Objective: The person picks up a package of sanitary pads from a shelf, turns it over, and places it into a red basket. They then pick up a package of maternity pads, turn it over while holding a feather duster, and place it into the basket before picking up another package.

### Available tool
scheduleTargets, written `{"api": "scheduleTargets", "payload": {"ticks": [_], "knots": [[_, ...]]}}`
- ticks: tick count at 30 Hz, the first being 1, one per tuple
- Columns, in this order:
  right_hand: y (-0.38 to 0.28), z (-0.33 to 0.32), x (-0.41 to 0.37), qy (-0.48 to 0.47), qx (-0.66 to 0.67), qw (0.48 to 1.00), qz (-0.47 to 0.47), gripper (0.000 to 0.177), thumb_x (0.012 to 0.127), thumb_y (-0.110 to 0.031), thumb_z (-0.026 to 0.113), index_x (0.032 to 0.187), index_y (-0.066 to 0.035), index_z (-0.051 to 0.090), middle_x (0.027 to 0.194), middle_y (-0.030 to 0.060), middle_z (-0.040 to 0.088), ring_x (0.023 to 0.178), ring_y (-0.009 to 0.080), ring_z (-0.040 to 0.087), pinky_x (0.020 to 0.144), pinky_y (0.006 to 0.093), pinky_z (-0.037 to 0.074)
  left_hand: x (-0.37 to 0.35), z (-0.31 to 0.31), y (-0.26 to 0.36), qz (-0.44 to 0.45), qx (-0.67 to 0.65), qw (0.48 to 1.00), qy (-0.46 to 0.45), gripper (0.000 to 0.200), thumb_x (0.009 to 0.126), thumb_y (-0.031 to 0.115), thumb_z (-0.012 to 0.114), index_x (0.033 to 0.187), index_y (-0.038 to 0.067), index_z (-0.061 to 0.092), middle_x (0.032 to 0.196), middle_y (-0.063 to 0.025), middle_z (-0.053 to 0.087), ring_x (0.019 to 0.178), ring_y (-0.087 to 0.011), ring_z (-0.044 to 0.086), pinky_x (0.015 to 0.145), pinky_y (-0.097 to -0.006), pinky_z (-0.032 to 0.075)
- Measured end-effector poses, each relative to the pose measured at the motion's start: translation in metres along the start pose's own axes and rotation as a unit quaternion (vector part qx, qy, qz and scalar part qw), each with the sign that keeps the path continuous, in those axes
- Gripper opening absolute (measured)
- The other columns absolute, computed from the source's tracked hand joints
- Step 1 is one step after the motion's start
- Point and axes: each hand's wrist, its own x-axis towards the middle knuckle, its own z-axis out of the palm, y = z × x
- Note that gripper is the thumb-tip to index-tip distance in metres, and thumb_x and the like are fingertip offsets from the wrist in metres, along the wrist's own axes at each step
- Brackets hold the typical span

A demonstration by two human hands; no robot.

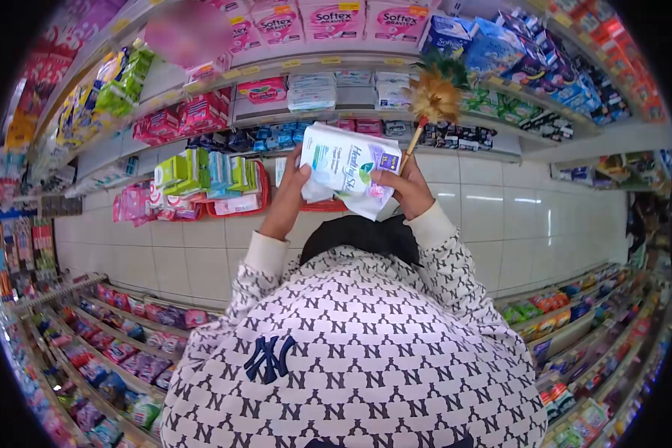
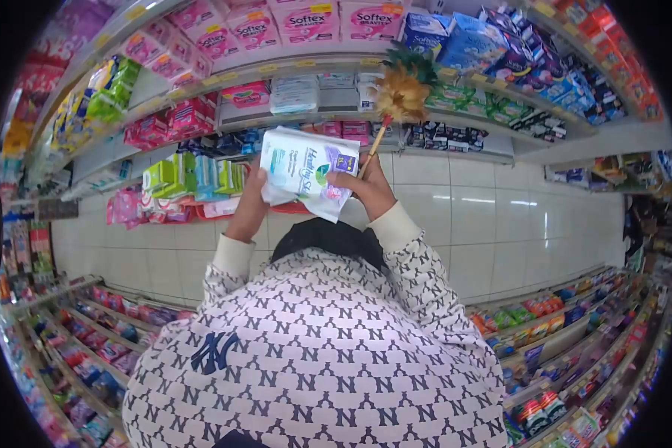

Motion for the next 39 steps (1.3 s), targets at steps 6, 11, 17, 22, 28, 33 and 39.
{"api": "scheduleTargets", "payload": {"ticks": [6,11,17,22,28,33,39], "knots": [[-0.029,-0.009,-0.004,-0.022,-0.039,0.998,0.044,0.047,0.080,-0.010,0.072,0.112,-0.006,0.038,0.106,0.0120,0.060,0.094,0.0200,0.064,0.081,0.0326,0.055,-0.008,0.001,0.023,-0.069,0.079,0.990,-0.100,0.076,0.086,0.022,0.069,0.145,0.003,0.024,0.136,-0.0182,0.045,0.124,-0.0239,0.048,0.103,-0.0360,0.039],[-0.026,-0.006,-0.004,-0.058,-0.079,0.994,0.049,0.043,0.084,-0.017,0.071,0.117,-0.001,0.051,0.105,0.0097,0.063,0.093,0.0164,0.064,0.080,0.0292,0.053,-0.004,-0.027,-0.013,-0.084,-0.051,0.988,-0.122,0.072,0.093,0.044,0.055,0.148,0.011,0.023,0.143,-0.0111,0.041,0.129,-0.0231,0.046,0.107,-0.0385,0.037],[-0.004,0.007,0.010,-0.047,-0.254,0.965,-0.032,0.048,0.079,-0.034,0.079,0.101,-0.001,0.053,0.088,0.0023,0.057,0.078,0.0105,0.055,0.070,0.0247,0.047,-0.036,-0.033,-0.026,0.010,-0.117,0.992,-0.046,0.070,0.090,0.043,0.057,0.141,-0.001,0.036,0.136,-0.0149,0.051,0.121,-0.0291,0.054,0.103,-0.0412,0.044],[0.009,0.019,0.013,-0.017,-0.379,0.919,-0.111,0.042,0.080,-0.032,0.077,0.095,-0.001,0.052,0.079,0.0038,0.055,0.069,0.0112,0.051,0.064,0.0266,0.046,-0.050,-0.032,-0.021,0.024,-0.074,0.997,0.025,0.079,0.087,0.032,0.062,0.148,0.007,0.017,0.141,-0.0154,0.039,0.129,-0.0270,0.044,0.106,-0.0397,0.039],[-0.014,0.035,-0.028,-0.071,-0.513,0.839,-0.165,0.026,0.097,-0.026,0.055,0.089,-0.001,0.057,0.062,0.0104,0.056,0.057,0.0174,0.055,0.055,0.0343,0.044,-0.056,-0.035,-0.022,0.136,-0.044,0.973,0.183,0.082,0.083,0.013,0.067,0.146,0.008,0.015,0.134,-0.0154,0.042,0.123,-0.0259,0.047,0.100,-0.0387,0.043],[0.016,-0.003,-0.027,-0.072,-0.607,0.783,-0.116,0.027,0.098,-0.027,0.052,0.088,-0.002,0.057,0.066,0.0221,0.057,0.060,0.0401,0.056,0.053,0.0412,0.044,-0.064,-0.032,-0.011,0.239,-0.034,0.951,0.194,0.081,0.082,0.007,0.065,0.146,0.009,0.016,0.135,-0.0155,0.039,0.123,-0.0246,0.044,0.101,-0.0354,0.041],[0.006,-0.013,-0.041,-0.031,-0.564,0.809,-0.164,0.022,0.094,-0.025,0.056,0.089,-0.003,0.059,0.064,0.0223,0.056,0.060,0.0406,0.059,0.053,0.0427,0.044,-0.072,-0.031,-0.005,0.269,0.031,0.937,0.221,0.090,0.079,0.012,0.069,0.147,0.008,0.011,0.137,-0.0181,0.037,0.126,-0.0262,0.042,0.105,-0.0370,0.037]]}}
